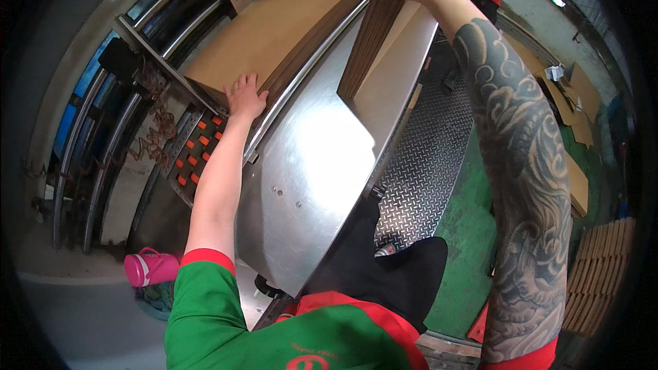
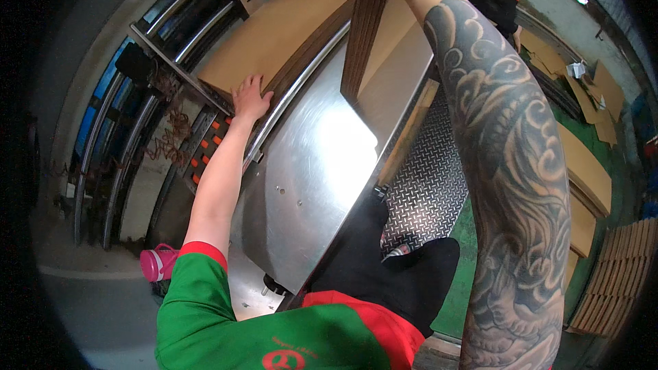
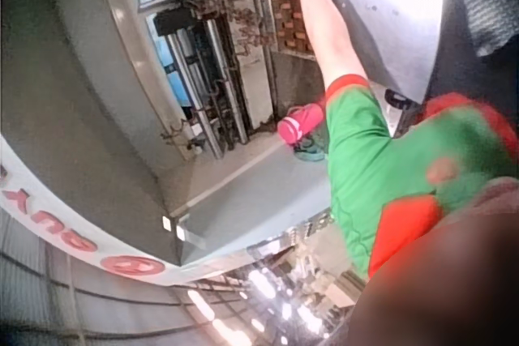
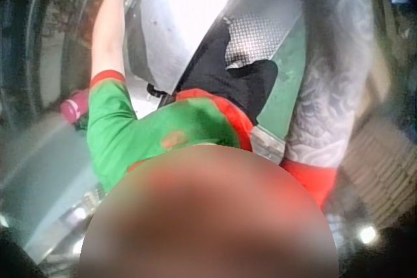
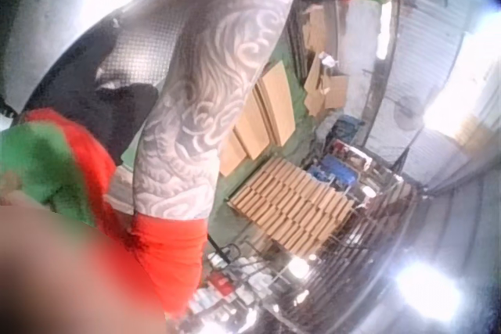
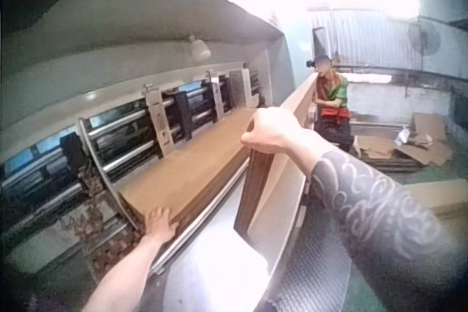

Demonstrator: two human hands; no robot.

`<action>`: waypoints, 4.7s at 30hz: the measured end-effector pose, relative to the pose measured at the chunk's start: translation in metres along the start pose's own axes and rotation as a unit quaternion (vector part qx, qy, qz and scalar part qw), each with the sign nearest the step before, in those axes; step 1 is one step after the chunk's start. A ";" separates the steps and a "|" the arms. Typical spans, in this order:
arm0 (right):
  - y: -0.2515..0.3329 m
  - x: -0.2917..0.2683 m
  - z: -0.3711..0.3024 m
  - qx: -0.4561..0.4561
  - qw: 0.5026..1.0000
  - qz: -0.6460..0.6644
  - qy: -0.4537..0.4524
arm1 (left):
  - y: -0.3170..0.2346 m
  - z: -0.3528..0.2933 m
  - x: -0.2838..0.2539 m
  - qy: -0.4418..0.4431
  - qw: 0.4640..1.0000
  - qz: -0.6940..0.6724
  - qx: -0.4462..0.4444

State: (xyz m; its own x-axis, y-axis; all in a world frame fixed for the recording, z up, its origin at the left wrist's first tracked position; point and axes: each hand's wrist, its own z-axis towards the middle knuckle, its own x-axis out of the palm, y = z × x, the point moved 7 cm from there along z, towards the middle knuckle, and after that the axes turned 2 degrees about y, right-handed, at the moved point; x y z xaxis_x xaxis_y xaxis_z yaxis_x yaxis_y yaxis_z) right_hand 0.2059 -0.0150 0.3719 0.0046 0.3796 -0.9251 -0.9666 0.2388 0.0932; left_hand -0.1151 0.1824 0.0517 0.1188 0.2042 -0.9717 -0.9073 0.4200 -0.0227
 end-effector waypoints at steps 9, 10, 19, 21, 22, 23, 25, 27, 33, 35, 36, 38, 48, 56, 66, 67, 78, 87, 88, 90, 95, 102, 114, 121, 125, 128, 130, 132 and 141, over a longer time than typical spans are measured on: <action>-0.024 -0.001 -0.027 -0.002 1.000 0.017 -0.016 | -0.119 -0.029 -0.057 -0.112 0.942 -0.294 0.119; -0.022 0.002 -0.025 0.003 1.000 0.025 -0.009 | -0.150 -0.035 -0.061 -0.076 0.932 -0.326 0.142; -0.070 0.010 -0.042 -0.044 0.844 0.404 -0.349 | -0.288 -0.033 -0.098 -0.115 0.903 -0.407 0.070; -0.104 0.057 -0.096 0.045 0.765 0.436 -0.472 | -0.285 -0.033 -0.096 -0.114 0.908 -0.394 0.082; -0.121 0.092 -0.136 0.076 0.768 0.457 -0.443 | -0.282 -0.033 -0.098 -0.134 0.904 -0.396 0.093; -0.130 0.132 -0.189 0.125 0.801 0.433 -0.396 | -0.280 -0.034 -0.097 -0.133 0.903 -0.396 0.095; -0.128 0.211 -0.325 0.179 0.909 0.294 -0.235 | -0.277 -0.032 -0.096 -0.140 0.901 -0.397 0.103; -0.127 0.288 -0.492 0.281 0.945 0.165 0.018 | -0.277 -0.029 -0.092 -0.128 0.902 -0.399 0.106; -0.122 0.266 -0.872 0.572 0.793 0.191 0.087 | -0.278 -0.032 -0.087 -0.166 0.912 -0.359 0.111; -0.105 0.240 -0.916 0.577 0.787 0.185 0.117 | -0.278 -0.036 -0.088 -0.159 0.910 -0.367 0.114; -0.099 0.231 -0.929 0.586 0.781 0.182 0.116 | -0.277 -0.041 -0.092 -0.186 0.901 -0.370 0.129; -0.084 0.228 -0.953 0.626 0.745 0.179 0.146 | -0.270 -0.048 -0.093 -0.151 0.899 -0.390 0.128; -0.040 0.245 -0.962 0.573 0.812 0.059 0.099 | -0.198 -0.108 -0.115 -0.147 0.899 -0.394 0.120; -0.042 0.245 -0.963 0.575 0.811 0.047 0.093 | -0.167 -0.148 -0.132 -0.148 0.900 -0.401 0.084; -0.040 0.244 -0.959 0.565 0.818 0.022 0.102 | -0.130 -0.176 -0.132 -0.147 0.853 -0.493 0.089; -0.040 0.245 -0.958 0.565 0.818 0.017 0.107 | -0.128 -0.179 -0.128 -0.166 0.839 -0.511 0.084; -0.035 0.249 -0.956 0.556 0.820 -0.003 0.136 | -0.155 -0.191 -0.080 -0.342 0.733 -0.584 -0.068; -0.034 0.255 -0.957 0.545 0.827 -0.020 0.137 | -0.156 -0.181 -0.082 -0.368 0.742 -0.555 -0.078; -0.035 0.257 -0.961 0.562 0.813 -0.013 0.152 | -0.156 -0.180 -0.082 -0.372 0.734 -0.564 -0.075; -0.035 0.254 -0.958 0.541 0.829 -0.032 0.141 | -0.157 -0.179 -0.083 -0.385 0.736 -0.551 -0.078; -0.035 0.253 -0.959 0.534 0.833 -0.028 0.141 | -0.158 -0.179 -0.080 -0.367 0.732 -0.568 -0.085; -0.036 0.252 -0.959 0.537 0.832 -0.014 0.137 | -0.166 -0.186 -0.086 -0.354 0.753 -0.552 -0.060; -0.036 0.243 -0.954 0.526 0.845 -0.004 0.100 | -0.178 -0.197 -0.100 -0.339 0.772 -0.535 -0.049; -0.039 0.242 -0.954 0.542 0.832 -0.010 0.116 | -0.180 -0.193 -0.100 -0.318 0.760 -0.565 -0.042; -0.039 0.239 -0.950 0.528 0.843 -0.003 0.108 | -0.171 -0.190 -0.078 -0.345 0.798 -0.487 -0.087; -0.040 0.236 -0.949 0.527 0.844 0.001 0.096 | -0.170 -0.182 -0.065 -0.397 0.782 -0.476 -0.058; -0.040 0.234 -0.949 0.531 0.843 0.004 0.087 | -0.168 -0.178 -0.059 -0.406 0.794 -0.446 -0.076; -0.042 0.231 -0.951 0.537 0.840 0.001 0.080 | -0.167 -0.177 -0.059 -0.387 0.808 -0.434 -0.094; -0.044 0.231 -0.956 0.571 0.814 0.008 0.108 | -0.170 -0.188 -0.080 -0.349 0.842 -0.405 -0.074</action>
State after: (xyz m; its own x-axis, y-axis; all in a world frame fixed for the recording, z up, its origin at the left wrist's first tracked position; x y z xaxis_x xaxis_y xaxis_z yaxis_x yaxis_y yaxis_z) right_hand 0.0043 -0.7919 -0.1973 -0.1709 0.2539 -0.9520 -0.0980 0.9571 0.2728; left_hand -0.0460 -0.0720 0.0886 0.8835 0.3957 -0.2508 -0.4497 0.5666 -0.6905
